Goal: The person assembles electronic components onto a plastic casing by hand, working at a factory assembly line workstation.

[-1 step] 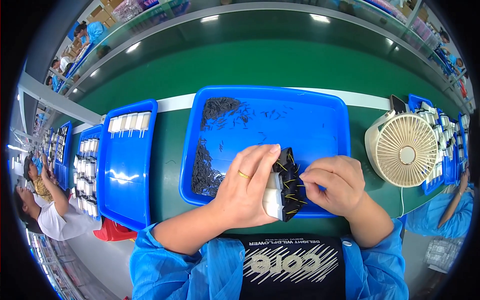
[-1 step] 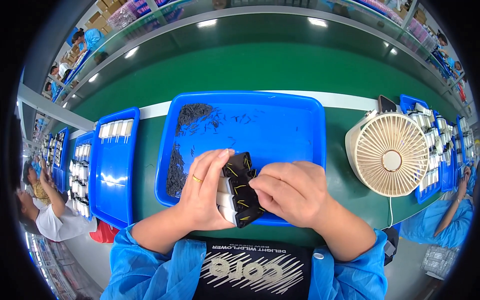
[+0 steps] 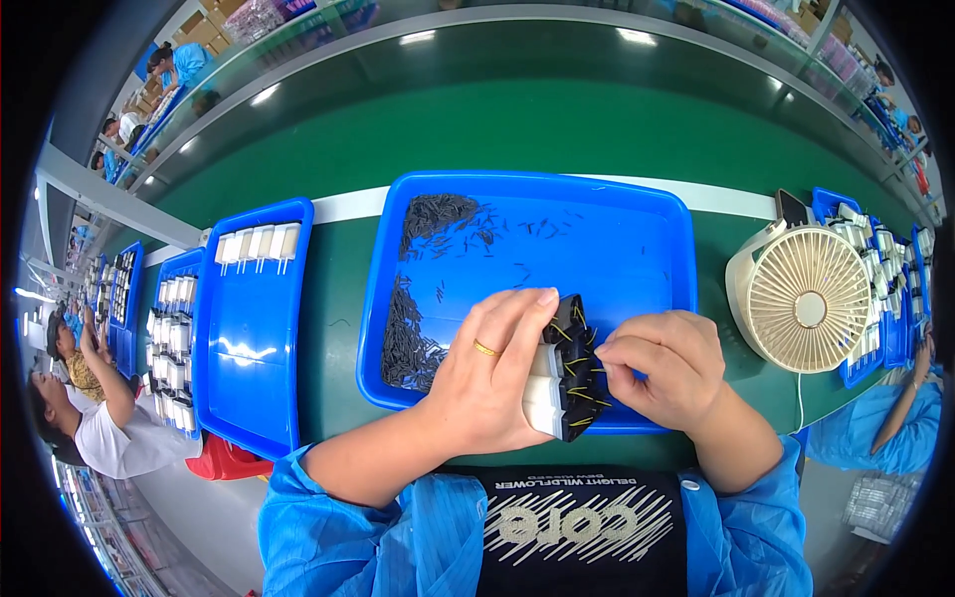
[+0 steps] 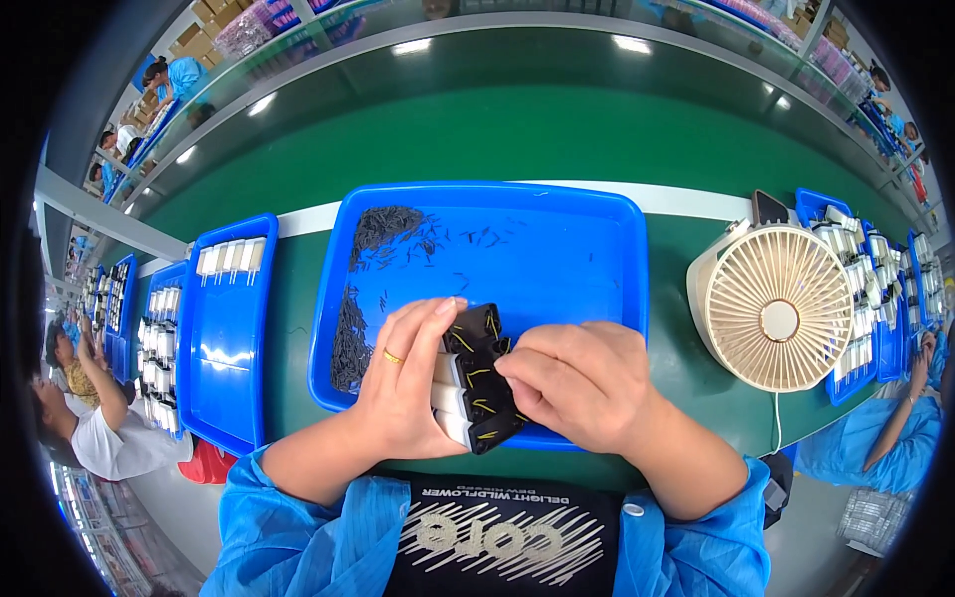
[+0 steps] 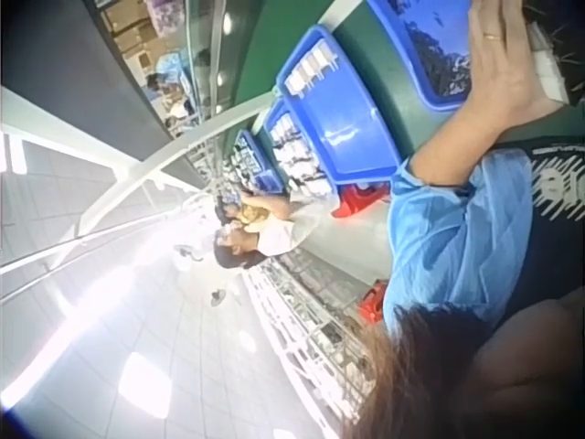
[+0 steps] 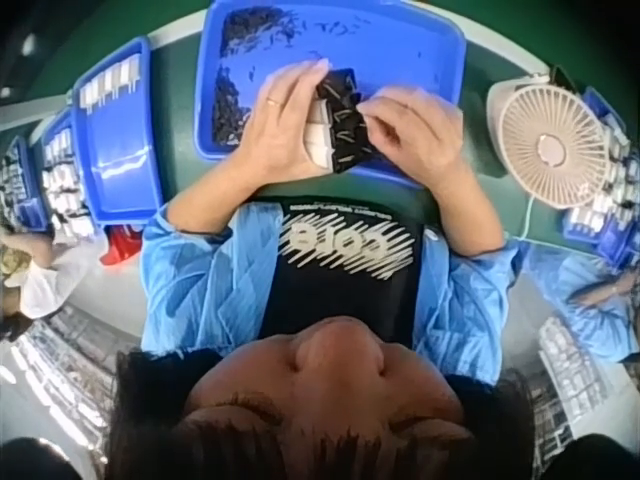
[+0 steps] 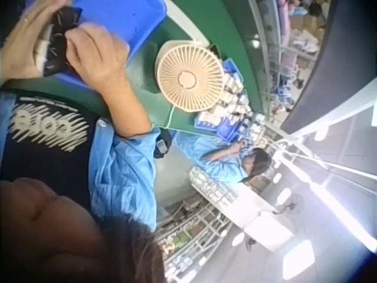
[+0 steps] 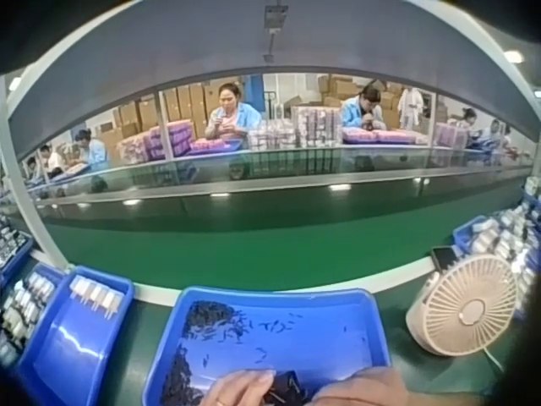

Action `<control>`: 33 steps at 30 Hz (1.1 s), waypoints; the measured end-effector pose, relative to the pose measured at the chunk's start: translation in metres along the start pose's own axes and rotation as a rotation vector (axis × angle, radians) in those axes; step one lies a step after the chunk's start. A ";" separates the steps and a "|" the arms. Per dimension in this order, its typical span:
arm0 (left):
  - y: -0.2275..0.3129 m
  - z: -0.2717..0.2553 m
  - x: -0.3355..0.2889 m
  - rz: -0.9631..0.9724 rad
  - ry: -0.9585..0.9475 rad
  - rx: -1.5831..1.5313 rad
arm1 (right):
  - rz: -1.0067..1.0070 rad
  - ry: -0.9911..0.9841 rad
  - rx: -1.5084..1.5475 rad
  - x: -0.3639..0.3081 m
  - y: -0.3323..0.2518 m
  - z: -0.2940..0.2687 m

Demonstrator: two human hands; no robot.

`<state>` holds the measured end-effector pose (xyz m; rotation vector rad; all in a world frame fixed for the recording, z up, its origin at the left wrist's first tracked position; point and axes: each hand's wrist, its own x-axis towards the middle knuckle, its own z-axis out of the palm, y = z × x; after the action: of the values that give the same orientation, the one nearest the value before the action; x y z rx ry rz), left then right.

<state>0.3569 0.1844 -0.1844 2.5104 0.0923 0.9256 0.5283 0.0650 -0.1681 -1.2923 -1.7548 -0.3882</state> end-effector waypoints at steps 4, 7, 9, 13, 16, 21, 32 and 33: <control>0.000 0.001 0.000 -0.001 -0.004 -0.021 | 0.029 -0.014 -0.013 0.000 -0.002 0.000; -0.001 0.000 0.001 -0.005 -0.013 -0.018 | -0.015 -0.010 -0.014 0.000 0.000 0.000; -0.001 0.001 0.001 -0.008 -0.019 -0.016 | -0.013 -0.016 -0.010 0.001 0.000 -0.001; -0.001 0.000 0.001 -0.001 -0.003 -0.020 | -0.017 -0.021 -0.023 0.001 0.000 -0.002; -0.002 0.002 0.001 0.007 0.004 -0.019 | -0.027 0.000 -0.005 0.001 0.000 -0.002; 0.000 0.001 0.000 -0.005 -0.015 -0.012 | -0.025 -0.023 -0.009 0.001 -0.001 -0.002; 0.002 -0.001 0.002 0.021 -0.024 0.067 | -0.041 -0.114 0.024 0.001 -0.002 -0.003; 0.003 -0.001 0.002 0.020 -0.025 0.067 | -0.046 -0.125 0.039 0.001 -0.002 -0.003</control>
<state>0.3574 0.1825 -0.1809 2.5878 0.0913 0.9137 0.5279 0.0634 -0.1652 -1.2741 -1.8907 -0.3034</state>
